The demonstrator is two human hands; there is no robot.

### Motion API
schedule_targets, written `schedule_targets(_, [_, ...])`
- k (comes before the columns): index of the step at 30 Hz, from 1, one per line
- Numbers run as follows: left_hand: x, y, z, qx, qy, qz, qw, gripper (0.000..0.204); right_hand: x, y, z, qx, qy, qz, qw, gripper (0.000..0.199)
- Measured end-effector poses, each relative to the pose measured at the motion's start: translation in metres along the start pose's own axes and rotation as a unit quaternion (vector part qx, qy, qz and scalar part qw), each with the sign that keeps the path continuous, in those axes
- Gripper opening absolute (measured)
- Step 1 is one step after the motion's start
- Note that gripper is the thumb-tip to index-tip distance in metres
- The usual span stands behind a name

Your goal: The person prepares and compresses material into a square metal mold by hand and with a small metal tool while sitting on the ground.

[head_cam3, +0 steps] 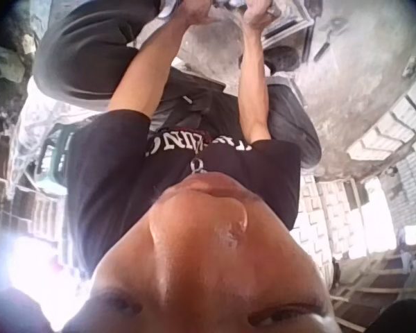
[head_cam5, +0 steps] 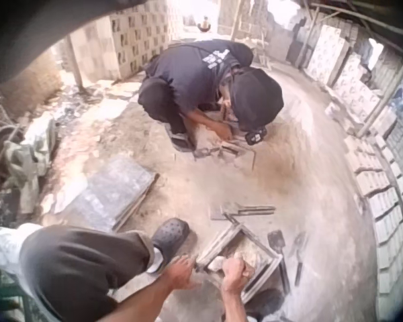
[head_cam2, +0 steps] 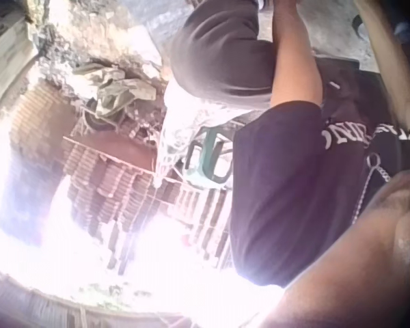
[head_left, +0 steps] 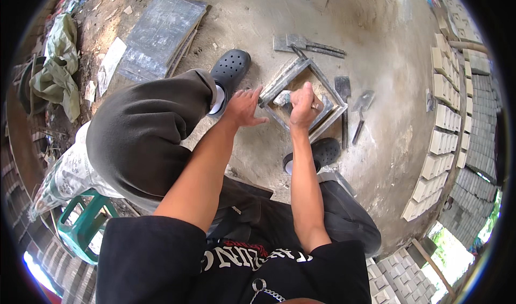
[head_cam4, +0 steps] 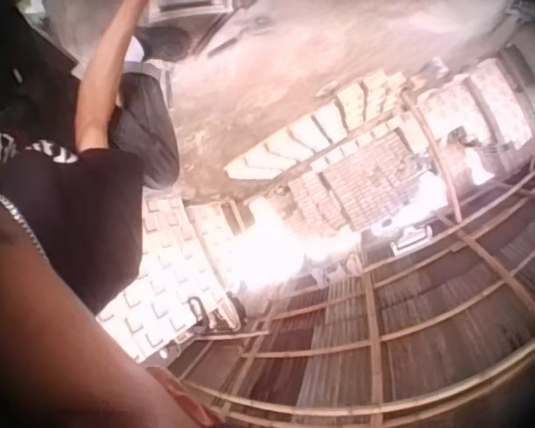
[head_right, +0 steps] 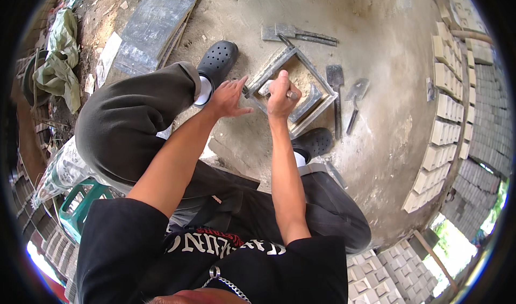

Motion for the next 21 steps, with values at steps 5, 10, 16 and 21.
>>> schedule_targets(5, [0.004,-0.002,0.013,-0.013,-0.083,0.001,0.996,0.09,0.018,0.005,0.007,-0.034,-0.006,0.033,0.999,0.049])
schedule_targets(10, [0.008,-0.015,0.002,-0.049,-0.032,-0.046,0.997,0.054,0.004,0.013,-0.01,0.007,-0.029,-0.013,0.999,0.049])
schedule_targets(16, [0.01,-0.024,0.007,0.0,-0.02,-0.014,1.0,0.012,0.011,0.003,-0.003,0.017,0.049,0.014,0.999,0.049])
schedule_targets(21, [0.03,-0.041,0.007,0.005,-0.06,-0.02,0.998,0.013,0.036,0.003,-0.018,0.057,0.036,-0.025,0.997,0.05])
Point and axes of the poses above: each hand's wrist, its own y-axis away from the middle knuckle, its own z-axis out of the palm, x = y × z, the point moved 6 cm from there along -y, towards the middle knuckle, and after that the axes turned 13 degrees about y, right-handed, at the moved point
